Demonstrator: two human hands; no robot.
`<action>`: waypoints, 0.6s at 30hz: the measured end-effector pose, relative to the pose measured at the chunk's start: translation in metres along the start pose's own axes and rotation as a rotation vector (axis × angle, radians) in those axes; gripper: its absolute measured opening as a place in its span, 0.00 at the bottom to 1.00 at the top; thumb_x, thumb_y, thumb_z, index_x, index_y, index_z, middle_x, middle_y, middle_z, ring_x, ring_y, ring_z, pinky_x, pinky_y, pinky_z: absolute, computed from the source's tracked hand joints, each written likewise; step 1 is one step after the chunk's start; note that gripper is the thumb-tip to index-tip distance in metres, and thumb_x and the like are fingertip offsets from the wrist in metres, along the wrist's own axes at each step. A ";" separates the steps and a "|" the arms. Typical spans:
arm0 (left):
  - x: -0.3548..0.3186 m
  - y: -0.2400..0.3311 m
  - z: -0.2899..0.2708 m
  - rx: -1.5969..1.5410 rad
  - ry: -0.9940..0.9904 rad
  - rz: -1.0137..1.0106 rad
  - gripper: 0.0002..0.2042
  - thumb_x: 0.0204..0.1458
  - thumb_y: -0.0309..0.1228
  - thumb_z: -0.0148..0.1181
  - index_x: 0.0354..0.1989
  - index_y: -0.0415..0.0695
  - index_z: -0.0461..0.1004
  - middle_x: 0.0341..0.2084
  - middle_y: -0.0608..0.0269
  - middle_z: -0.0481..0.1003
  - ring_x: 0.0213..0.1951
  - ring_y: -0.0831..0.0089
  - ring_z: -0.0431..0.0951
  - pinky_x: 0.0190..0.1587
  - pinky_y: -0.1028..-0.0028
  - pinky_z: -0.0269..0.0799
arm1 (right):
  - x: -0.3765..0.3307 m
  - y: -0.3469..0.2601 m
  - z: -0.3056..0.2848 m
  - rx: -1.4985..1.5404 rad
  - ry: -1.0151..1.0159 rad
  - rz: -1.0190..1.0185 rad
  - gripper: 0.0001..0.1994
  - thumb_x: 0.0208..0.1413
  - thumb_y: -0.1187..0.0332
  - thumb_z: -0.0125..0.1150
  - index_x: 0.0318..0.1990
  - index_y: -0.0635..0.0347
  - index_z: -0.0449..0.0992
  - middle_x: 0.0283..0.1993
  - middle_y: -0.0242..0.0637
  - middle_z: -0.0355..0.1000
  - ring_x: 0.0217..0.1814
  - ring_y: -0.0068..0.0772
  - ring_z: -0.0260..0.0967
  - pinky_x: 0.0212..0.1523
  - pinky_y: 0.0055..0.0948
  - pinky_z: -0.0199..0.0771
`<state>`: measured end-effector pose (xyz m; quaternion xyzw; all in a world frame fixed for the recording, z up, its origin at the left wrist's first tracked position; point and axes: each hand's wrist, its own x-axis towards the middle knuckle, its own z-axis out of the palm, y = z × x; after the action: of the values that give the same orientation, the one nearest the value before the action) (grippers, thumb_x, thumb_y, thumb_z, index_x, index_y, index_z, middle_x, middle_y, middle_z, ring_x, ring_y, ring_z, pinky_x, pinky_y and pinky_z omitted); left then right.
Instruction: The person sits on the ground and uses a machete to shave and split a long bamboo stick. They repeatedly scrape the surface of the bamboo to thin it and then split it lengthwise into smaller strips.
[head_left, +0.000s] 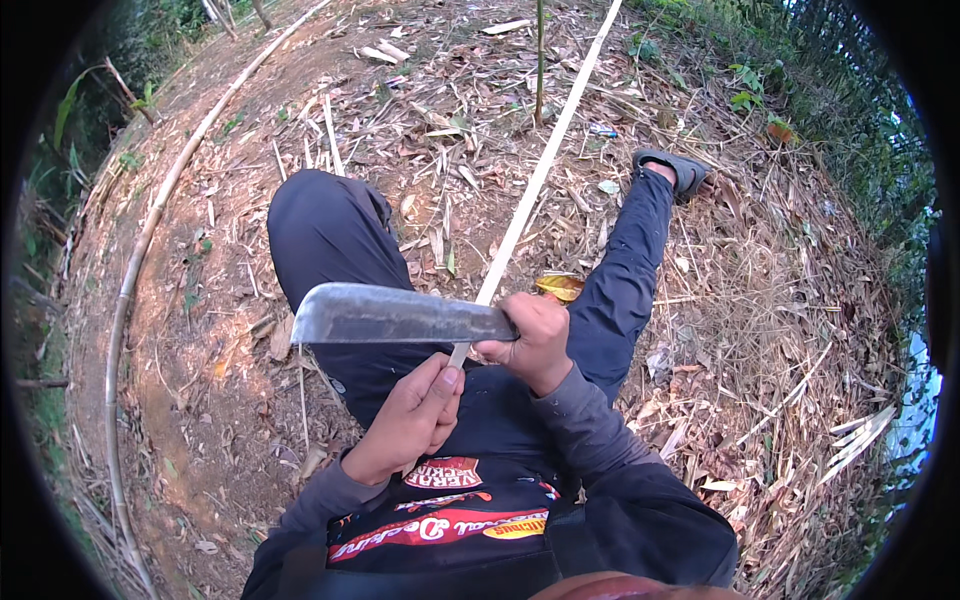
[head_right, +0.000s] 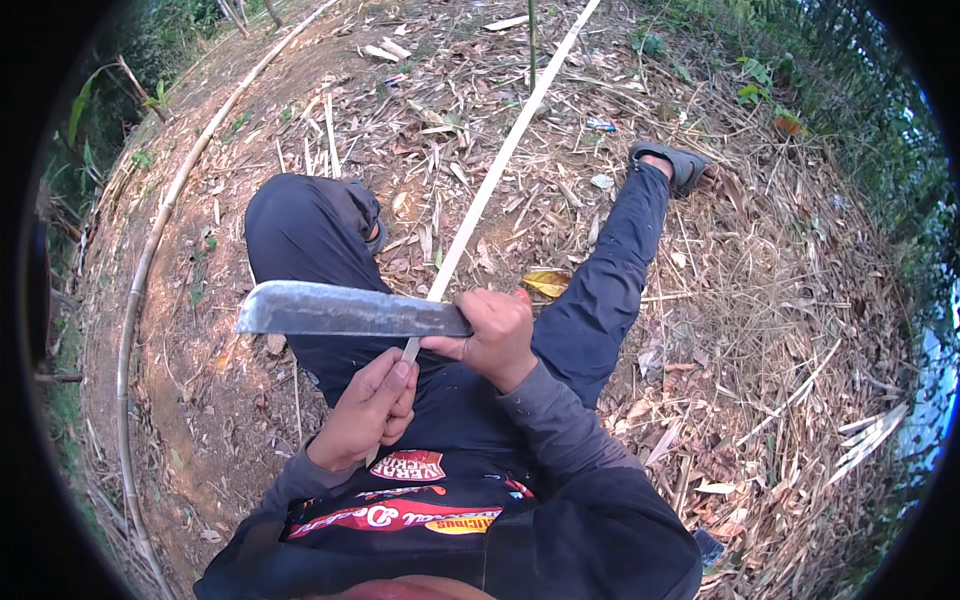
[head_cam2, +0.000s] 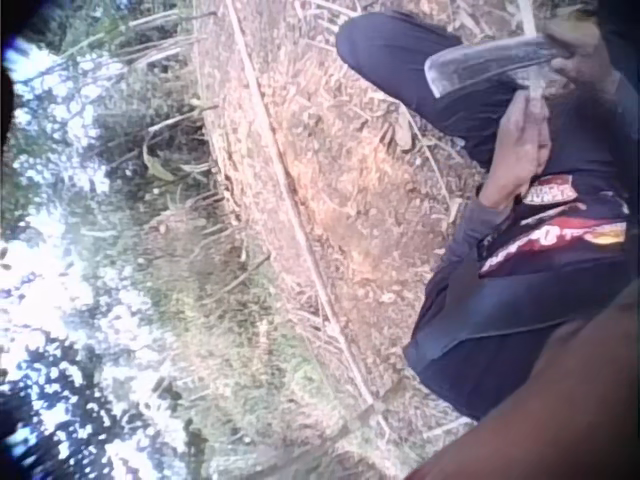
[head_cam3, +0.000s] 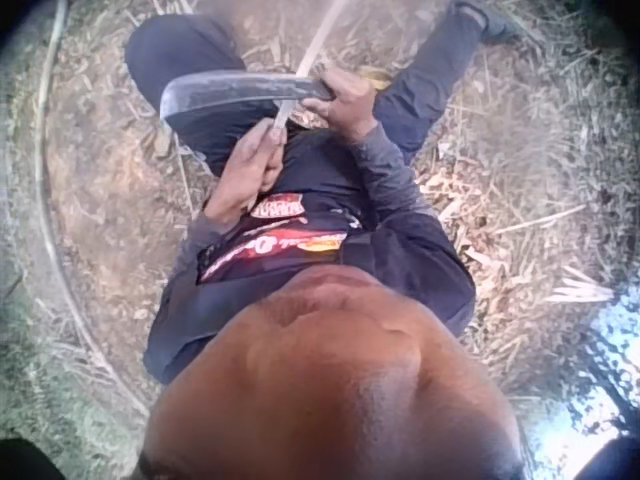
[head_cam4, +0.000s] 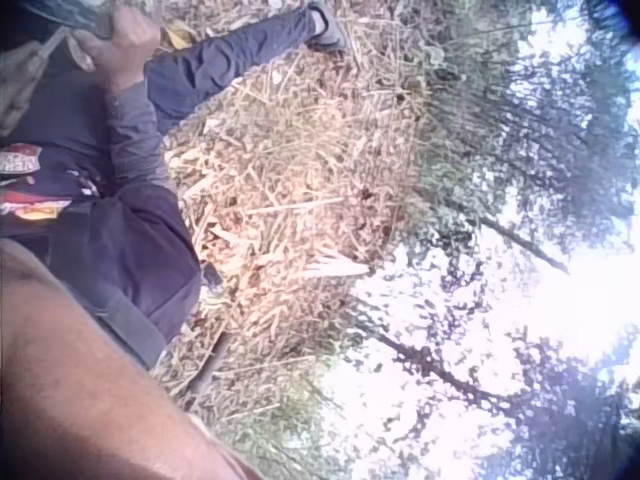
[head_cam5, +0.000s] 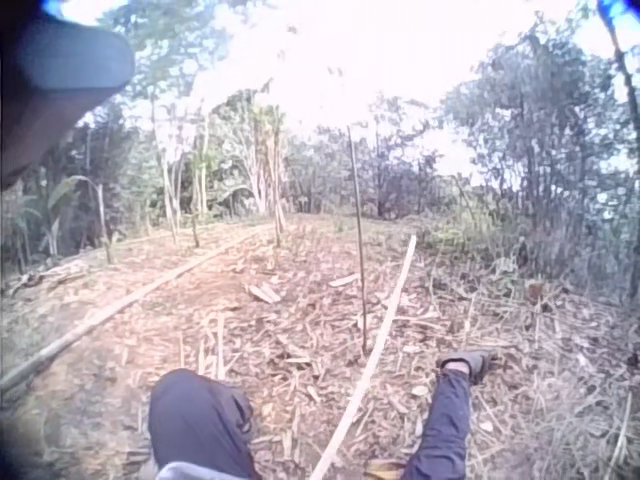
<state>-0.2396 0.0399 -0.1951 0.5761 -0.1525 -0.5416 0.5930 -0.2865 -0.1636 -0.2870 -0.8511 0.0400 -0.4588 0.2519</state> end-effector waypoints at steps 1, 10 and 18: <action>-0.001 -0.002 0.001 0.036 0.004 0.028 0.12 0.70 0.41 0.41 0.39 0.47 0.61 0.18 0.75 0.54 0.15 0.87 0.50 0.16 0.81 0.44 | 0.001 0.010 -0.001 0.009 -0.017 -0.033 0.32 0.39 0.33 0.67 0.21 0.57 0.69 0.16 0.33 0.61 0.17 0.37 0.65 0.21 0.36 0.59; -0.030 -0.007 -0.016 0.007 0.027 0.007 0.11 0.70 0.40 0.42 0.39 0.46 0.61 0.18 0.75 0.53 0.14 0.88 0.50 0.15 0.82 0.44 | 0.019 0.088 -0.007 -0.261 0.061 0.018 0.28 0.41 0.37 0.68 0.22 0.55 0.71 0.18 0.33 0.66 0.20 0.37 0.70 0.21 0.36 0.62; -0.075 -0.022 -0.026 0.204 -0.008 -0.065 0.12 0.70 0.39 0.42 0.39 0.44 0.63 0.16 0.77 0.54 0.15 0.88 0.51 0.16 0.82 0.48 | 0.035 0.189 -0.069 -0.174 0.296 0.804 0.39 0.65 0.36 0.43 0.19 0.70 0.71 0.13 0.41 0.62 0.15 0.37 0.57 0.22 0.40 0.59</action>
<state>-0.2561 0.1201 -0.1881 0.6360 -0.1904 -0.5445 0.5125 -0.2902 -0.3654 -0.3169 -0.7110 0.4423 -0.4361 0.3296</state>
